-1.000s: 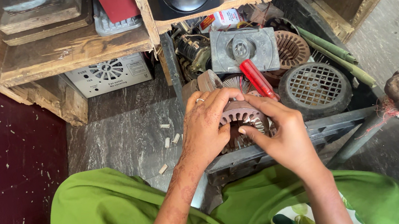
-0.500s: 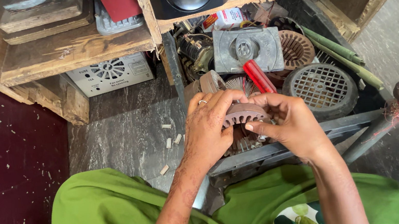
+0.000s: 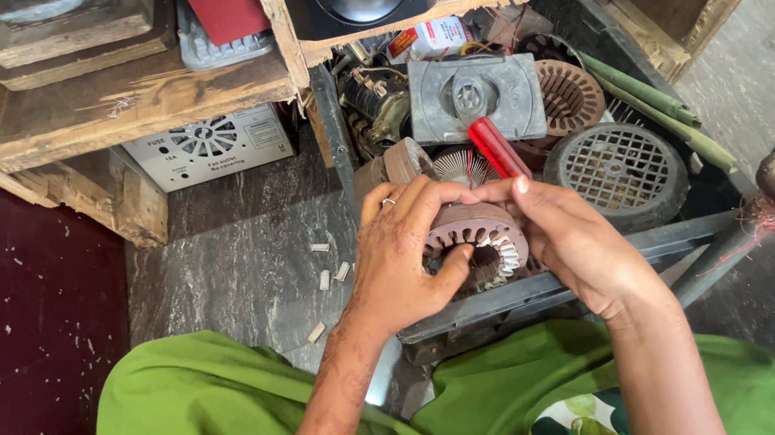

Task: The person sits on the floor and uses a red-handled screwdriver to press slot wedges into the slots of a fan motor stator, rotating the stator to reach each slot and pressing the wedges down by hand and with the screwdriver. Other motor parts and fan housings sit on the work surface around them.

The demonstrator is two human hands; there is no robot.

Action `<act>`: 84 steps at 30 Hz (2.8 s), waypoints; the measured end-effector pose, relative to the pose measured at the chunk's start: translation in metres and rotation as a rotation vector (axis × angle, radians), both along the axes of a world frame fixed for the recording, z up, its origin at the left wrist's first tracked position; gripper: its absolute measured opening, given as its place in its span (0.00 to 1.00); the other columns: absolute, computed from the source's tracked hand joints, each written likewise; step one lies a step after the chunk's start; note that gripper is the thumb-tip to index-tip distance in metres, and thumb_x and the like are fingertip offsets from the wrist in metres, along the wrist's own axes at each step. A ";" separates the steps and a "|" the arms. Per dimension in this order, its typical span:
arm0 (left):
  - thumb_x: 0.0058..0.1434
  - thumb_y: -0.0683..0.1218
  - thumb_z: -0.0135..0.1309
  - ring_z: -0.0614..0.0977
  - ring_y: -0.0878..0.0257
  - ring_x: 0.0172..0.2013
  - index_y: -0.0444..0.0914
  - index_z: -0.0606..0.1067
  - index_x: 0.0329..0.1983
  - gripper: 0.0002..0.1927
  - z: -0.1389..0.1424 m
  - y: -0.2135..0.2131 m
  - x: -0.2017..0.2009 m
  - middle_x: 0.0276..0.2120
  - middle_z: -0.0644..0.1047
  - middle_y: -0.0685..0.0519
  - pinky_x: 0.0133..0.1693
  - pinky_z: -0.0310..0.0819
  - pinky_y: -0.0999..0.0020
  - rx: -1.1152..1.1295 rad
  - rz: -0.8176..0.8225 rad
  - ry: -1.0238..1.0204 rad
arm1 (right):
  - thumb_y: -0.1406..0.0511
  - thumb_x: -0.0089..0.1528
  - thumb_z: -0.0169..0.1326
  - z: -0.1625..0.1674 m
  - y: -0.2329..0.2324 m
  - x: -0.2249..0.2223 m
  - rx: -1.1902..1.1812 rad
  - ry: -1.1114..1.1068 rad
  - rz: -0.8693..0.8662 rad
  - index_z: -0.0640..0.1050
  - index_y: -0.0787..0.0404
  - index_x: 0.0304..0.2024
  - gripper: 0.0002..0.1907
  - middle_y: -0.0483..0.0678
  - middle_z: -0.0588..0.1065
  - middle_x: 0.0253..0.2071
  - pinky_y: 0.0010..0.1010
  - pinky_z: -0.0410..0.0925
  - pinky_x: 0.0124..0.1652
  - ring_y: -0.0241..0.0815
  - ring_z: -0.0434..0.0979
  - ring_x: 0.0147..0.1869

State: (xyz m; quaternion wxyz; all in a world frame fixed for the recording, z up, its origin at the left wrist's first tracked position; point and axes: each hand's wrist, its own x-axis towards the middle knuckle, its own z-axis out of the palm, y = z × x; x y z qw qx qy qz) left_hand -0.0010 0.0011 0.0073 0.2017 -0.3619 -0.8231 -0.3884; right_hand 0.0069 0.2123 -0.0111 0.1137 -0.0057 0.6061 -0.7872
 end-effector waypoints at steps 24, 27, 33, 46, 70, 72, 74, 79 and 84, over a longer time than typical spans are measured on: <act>0.52 0.51 0.69 0.78 0.49 0.43 0.38 0.70 0.43 0.23 -0.007 0.004 0.006 0.39 0.73 0.49 0.45 0.70 0.56 -0.015 -0.052 -0.023 | 0.63 0.68 0.49 0.001 -0.005 0.005 0.052 0.050 0.026 0.80 0.67 0.51 0.16 0.48 0.79 0.46 0.27 0.70 0.46 0.36 0.77 0.47; 0.53 0.50 0.69 0.78 0.49 0.41 0.37 0.70 0.42 0.22 -0.010 0.004 0.010 0.37 0.72 0.49 0.43 0.72 0.55 -0.057 -0.072 0.017 | 0.62 0.69 0.48 -0.007 -0.002 0.009 0.146 0.236 0.034 0.80 0.68 0.51 0.17 0.48 0.79 0.46 0.25 0.70 0.50 0.35 0.77 0.49; 0.62 0.41 0.70 0.77 0.58 0.36 0.39 0.74 0.43 0.14 -0.020 0.002 0.029 0.35 0.71 0.53 0.40 0.72 0.60 -0.191 -0.078 0.306 | 0.57 0.75 0.41 -0.024 0.004 0.011 0.138 0.358 -0.076 0.81 0.69 0.52 0.24 0.52 0.79 0.41 0.31 0.70 0.50 0.39 0.77 0.47; 0.55 0.37 0.69 0.74 0.69 0.28 0.31 0.82 0.54 0.21 -0.004 0.010 0.039 0.37 0.80 0.51 0.26 0.65 0.73 1.037 0.224 -0.746 | 0.61 0.72 0.44 -0.016 -0.035 0.036 0.237 0.568 -0.225 0.74 0.69 0.59 0.20 0.51 0.78 0.54 0.29 0.66 0.60 0.38 0.75 0.59; 0.70 0.52 0.47 0.84 0.65 0.34 0.36 0.81 0.45 0.17 -0.018 0.014 0.027 0.35 0.84 0.51 0.39 0.79 0.67 0.677 0.341 -0.580 | 0.70 0.58 0.65 0.003 -0.065 0.032 0.561 0.448 -0.440 0.76 0.61 0.52 0.20 0.50 0.81 0.45 0.29 0.72 0.51 0.39 0.81 0.49; 0.72 0.51 0.45 0.85 0.66 0.36 0.36 0.81 0.45 0.17 -0.019 0.014 0.033 0.34 0.85 0.51 0.41 0.79 0.67 0.591 0.333 -0.516 | 0.70 0.57 0.65 0.003 -0.059 0.032 0.533 0.399 -0.365 0.77 0.62 0.51 0.20 0.50 0.82 0.44 0.28 0.72 0.51 0.37 0.80 0.49; 0.71 0.51 0.45 0.86 0.66 0.34 0.37 0.81 0.45 0.17 -0.019 0.014 0.033 0.32 0.85 0.51 0.39 0.79 0.67 0.543 0.368 -0.517 | 0.71 0.55 0.65 0.003 -0.055 0.031 0.527 0.445 -0.294 0.76 0.63 0.51 0.22 0.50 0.81 0.46 0.27 0.71 0.52 0.36 0.80 0.51; 0.70 0.50 0.46 0.86 0.64 0.31 0.39 0.81 0.44 0.16 -0.018 0.016 0.033 0.30 0.85 0.51 0.36 0.79 0.67 0.522 0.405 -0.547 | 0.73 0.54 0.64 0.003 -0.048 0.031 0.583 0.608 -0.241 0.76 0.65 0.54 0.25 0.50 0.80 0.50 0.27 0.69 0.55 0.36 0.79 0.56; 0.69 0.50 0.47 0.86 0.64 0.30 0.39 0.81 0.43 0.14 -0.016 0.017 0.032 0.31 0.84 0.52 0.34 0.79 0.69 0.522 0.396 -0.550 | 0.72 0.57 0.63 0.000 -0.044 0.029 0.439 0.501 -0.161 0.76 0.64 0.55 0.23 0.49 0.80 0.49 0.28 0.69 0.56 0.35 0.78 0.56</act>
